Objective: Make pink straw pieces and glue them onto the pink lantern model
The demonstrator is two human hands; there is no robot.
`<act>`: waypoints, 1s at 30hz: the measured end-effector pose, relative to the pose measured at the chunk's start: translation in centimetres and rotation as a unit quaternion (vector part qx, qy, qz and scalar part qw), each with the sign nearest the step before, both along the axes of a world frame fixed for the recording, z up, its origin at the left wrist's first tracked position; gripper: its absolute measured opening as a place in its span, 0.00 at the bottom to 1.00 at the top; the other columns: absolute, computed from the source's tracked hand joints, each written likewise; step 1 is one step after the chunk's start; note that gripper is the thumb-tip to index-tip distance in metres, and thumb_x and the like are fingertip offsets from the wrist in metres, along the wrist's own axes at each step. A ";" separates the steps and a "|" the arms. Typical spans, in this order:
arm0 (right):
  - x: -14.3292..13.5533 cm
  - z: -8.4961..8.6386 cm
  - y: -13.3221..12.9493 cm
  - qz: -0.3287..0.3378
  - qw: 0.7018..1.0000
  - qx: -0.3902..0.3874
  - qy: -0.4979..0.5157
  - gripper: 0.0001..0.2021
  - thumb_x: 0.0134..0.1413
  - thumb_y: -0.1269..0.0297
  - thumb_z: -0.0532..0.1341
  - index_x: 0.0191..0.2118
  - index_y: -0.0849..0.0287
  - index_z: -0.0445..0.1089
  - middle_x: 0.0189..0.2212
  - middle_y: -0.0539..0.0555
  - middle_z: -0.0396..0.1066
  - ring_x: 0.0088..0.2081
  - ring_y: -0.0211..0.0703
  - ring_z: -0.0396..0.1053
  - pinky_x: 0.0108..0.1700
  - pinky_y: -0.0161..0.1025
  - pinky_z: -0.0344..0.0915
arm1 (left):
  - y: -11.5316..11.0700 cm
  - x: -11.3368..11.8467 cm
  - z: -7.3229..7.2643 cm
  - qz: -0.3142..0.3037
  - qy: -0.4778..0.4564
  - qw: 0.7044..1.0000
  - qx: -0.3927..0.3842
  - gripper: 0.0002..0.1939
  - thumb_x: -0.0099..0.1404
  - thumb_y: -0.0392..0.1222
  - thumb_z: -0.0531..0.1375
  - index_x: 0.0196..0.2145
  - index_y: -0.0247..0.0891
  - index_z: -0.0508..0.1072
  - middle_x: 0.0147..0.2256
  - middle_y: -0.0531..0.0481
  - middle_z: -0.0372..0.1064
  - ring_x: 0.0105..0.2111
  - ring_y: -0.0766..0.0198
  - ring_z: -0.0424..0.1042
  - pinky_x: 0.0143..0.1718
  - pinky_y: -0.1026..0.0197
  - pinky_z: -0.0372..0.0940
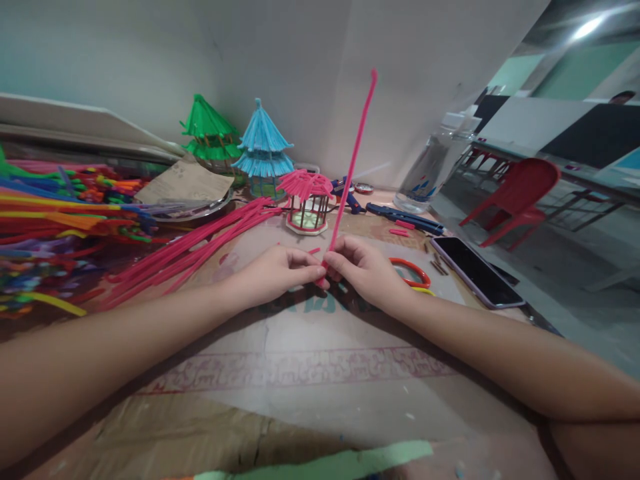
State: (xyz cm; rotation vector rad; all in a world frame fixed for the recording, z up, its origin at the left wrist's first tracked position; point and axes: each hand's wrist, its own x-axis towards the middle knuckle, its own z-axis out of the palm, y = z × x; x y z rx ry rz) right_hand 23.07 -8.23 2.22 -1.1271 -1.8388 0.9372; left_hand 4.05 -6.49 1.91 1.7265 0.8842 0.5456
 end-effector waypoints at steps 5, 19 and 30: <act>0.0 0.2 0.1 0.002 0.998 -0.042 0.043 0.12 0.59 0.55 0.57 0.31 0.58 0.63 0.23 0.47 0.66 0.25 0.35 0.64 0.30 0.34 0.63 | -0.2 0.0 -0.1 0.002 -0.005 1.000 0.005 0.19 0.62 0.54 0.59 0.32 0.34 0.77 0.32 0.43 0.78 0.29 0.61 0.73 0.27 0.63 0.64; -0.1 -0.3 0.3 0.025 0.998 -0.022 0.056 0.08 0.57 0.60 0.59 0.32 0.57 0.63 0.24 0.46 0.64 0.25 0.34 0.63 0.29 0.34 0.62 | 0.1 0.0 -0.2 -0.015 -0.005 1.000 -0.011 0.17 0.64 0.52 0.58 0.33 0.35 0.77 0.33 0.44 0.78 0.32 0.62 0.74 0.32 0.62 0.63; 0.0 -0.3 0.3 0.020 0.998 -0.013 0.052 0.08 0.57 0.59 0.59 0.33 0.57 0.63 0.23 0.46 0.64 0.25 0.34 0.63 0.29 0.34 0.62 | 0.2 0.1 -0.3 -0.016 -0.017 1.000 -0.019 0.16 0.64 0.51 0.59 0.33 0.35 0.77 0.34 0.44 0.78 0.35 0.60 0.75 0.37 0.61 0.65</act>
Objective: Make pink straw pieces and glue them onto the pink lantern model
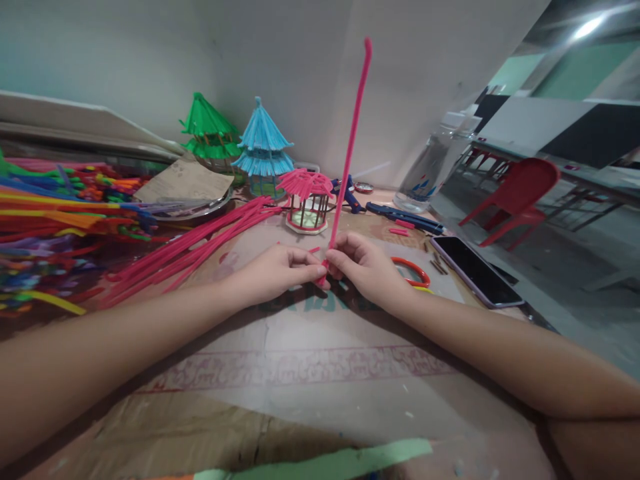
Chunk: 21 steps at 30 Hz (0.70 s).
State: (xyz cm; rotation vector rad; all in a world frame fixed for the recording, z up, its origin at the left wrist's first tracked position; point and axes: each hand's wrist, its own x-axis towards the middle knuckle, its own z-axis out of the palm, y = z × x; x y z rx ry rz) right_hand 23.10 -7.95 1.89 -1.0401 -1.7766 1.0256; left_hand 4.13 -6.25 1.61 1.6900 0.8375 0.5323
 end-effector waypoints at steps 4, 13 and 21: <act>-0.1 0.1 -0.1 -0.009 1.000 0.004 0.004 0.08 0.57 0.59 0.59 0.33 0.57 0.63 0.23 0.46 0.64 0.24 0.34 0.63 0.28 0.34 0.62 | -0.1 0.0 0.1 0.006 -0.005 1.000 -0.009 0.15 0.64 0.50 0.59 0.34 0.35 0.77 0.34 0.45 0.78 0.35 0.61 0.75 0.38 0.62 0.66; -0.1 0.2 -0.3 -0.023 0.999 0.028 -0.008 0.08 0.57 0.59 0.60 0.31 0.57 0.63 0.23 0.46 0.65 0.24 0.34 0.63 0.27 0.34 0.62 | 0.0 0.1 -0.2 0.008 -0.023 0.999 -0.028 0.12 0.62 0.49 0.62 0.34 0.36 0.76 0.34 0.47 0.78 0.36 0.62 0.75 0.39 0.62 0.66; -0.1 0.2 -0.4 -0.028 0.999 0.041 -0.018 0.08 0.57 0.61 0.59 0.30 0.57 0.61 0.22 0.45 0.64 0.23 0.34 0.63 0.26 0.34 0.60 | -0.2 0.1 0.2 0.013 0.017 1.000 -0.010 0.15 0.63 0.51 0.60 0.35 0.35 0.76 0.34 0.45 0.78 0.29 0.64 0.72 0.26 0.65 0.57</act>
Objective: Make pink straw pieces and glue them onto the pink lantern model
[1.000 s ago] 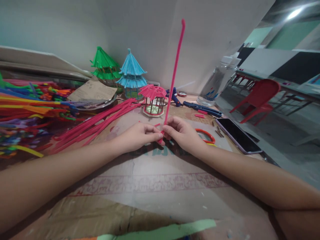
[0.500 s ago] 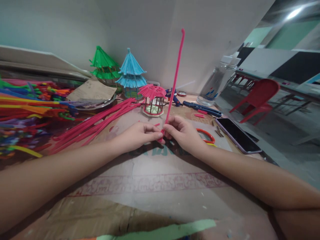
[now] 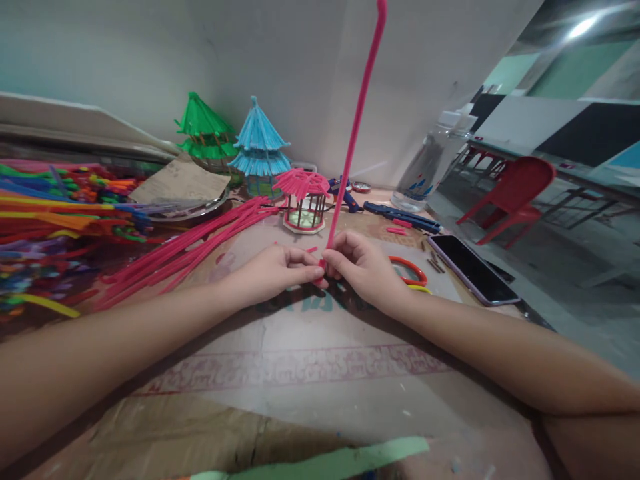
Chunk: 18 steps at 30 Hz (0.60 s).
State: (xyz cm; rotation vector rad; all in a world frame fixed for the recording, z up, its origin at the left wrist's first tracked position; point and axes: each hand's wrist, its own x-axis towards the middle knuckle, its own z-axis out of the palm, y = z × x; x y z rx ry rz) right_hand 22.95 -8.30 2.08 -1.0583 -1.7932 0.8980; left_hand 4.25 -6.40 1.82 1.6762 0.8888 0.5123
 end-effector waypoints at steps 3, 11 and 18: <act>0.0 0.0 0.0 0.004 1.000 -0.004 0.002 0.08 0.57 0.61 0.59 0.30 0.57 0.61 0.22 0.45 0.64 0.24 0.34 0.63 0.27 0.34 0.60 | 0.0 0.0 0.0 0.001 0.001 1.000 -0.007 0.16 0.62 0.52 0.60 0.35 0.35 0.76 0.35 0.44 0.78 0.29 0.64 0.72 0.24 0.64 0.56; 0.0 0.1 0.0 0.001 1.000 0.002 -0.001 0.08 0.57 0.61 0.59 0.30 0.58 0.61 0.22 0.45 0.64 0.23 0.33 0.62 0.26 0.33 0.60 | 0.0 0.0 0.0 0.001 -0.004 1.000 -0.009 0.15 0.62 0.51 0.60 0.35 0.35 0.76 0.33 0.46 0.78 0.27 0.66 0.71 0.24 0.66 0.56; 0.0 -0.1 0.0 0.000 1.000 0.014 -0.005 0.08 0.57 0.61 0.59 0.30 0.58 0.61 0.23 0.46 0.64 0.24 0.33 0.62 0.27 0.33 0.61 | 0.1 0.1 0.0 -0.002 -0.018 1.000 -0.001 0.14 0.62 0.50 0.60 0.33 0.35 0.76 0.33 0.46 0.78 0.31 0.63 0.73 0.29 0.65 0.61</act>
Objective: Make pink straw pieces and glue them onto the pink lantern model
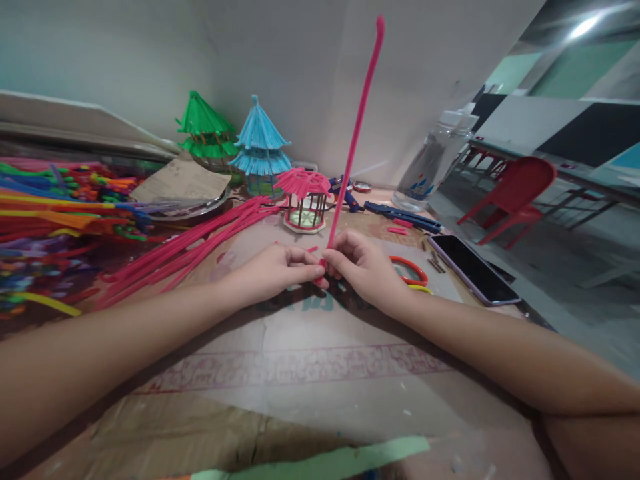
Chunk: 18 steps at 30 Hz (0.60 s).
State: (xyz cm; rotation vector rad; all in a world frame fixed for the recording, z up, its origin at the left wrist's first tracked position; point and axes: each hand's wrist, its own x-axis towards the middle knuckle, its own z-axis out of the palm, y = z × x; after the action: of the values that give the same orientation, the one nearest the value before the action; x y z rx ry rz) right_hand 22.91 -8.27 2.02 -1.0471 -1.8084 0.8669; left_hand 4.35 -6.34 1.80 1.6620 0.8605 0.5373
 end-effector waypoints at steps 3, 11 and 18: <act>0.1 0.1 -0.1 -0.001 1.000 0.000 -0.004 0.09 0.57 0.61 0.59 0.30 0.58 0.61 0.23 0.45 0.64 0.24 0.33 0.62 0.27 0.33 0.60 | -0.1 0.0 0.1 0.007 0.015 1.000 0.001 0.14 0.63 0.50 0.60 0.33 0.35 0.76 0.33 0.46 0.78 0.28 0.65 0.71 0.24 0.66 0.57; -0.1 -0.2 0.2 0.015 0.999 -0.032 0.022 0.09 0.57 0.59 0.60 0.31 0.58 0.61 0.22 0.44 0.64 0.23 0.33 0.63 0.26 0.33 0.60 | -0.1 -0.1 0.1 0.009 0.007 1.000 0.003 0.15 0.62 0.51 0.60 0.33 0.35 0.76 0.32 0.46 0.78 0.28 0.64 0.72 0.24 0.65 0.58; 0.1 -0.1 0.3 0.023 0.994 -0.090 0.050 0.12 0.56 0.55 0.60 0.31 0.58 0.61 0.21 0.45 0.65 0.22 0.33 0.63 0.25 0.32 0.59 | -0.2 0.0 -0.4 0.009 -0.027 1.000 0.005 0.13 0.63 0.49 0.60 0.32 0.36 0.75 0.33 0.46 0.78 0.31 0.63 0.74 0.30 0.64 0.62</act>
State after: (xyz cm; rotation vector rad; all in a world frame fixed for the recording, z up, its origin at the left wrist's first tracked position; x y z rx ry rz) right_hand 23.03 -7.93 1.93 -1.0585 -1.6988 1.1084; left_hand 4.38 -6.58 1.39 1.6434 0.8345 0.5964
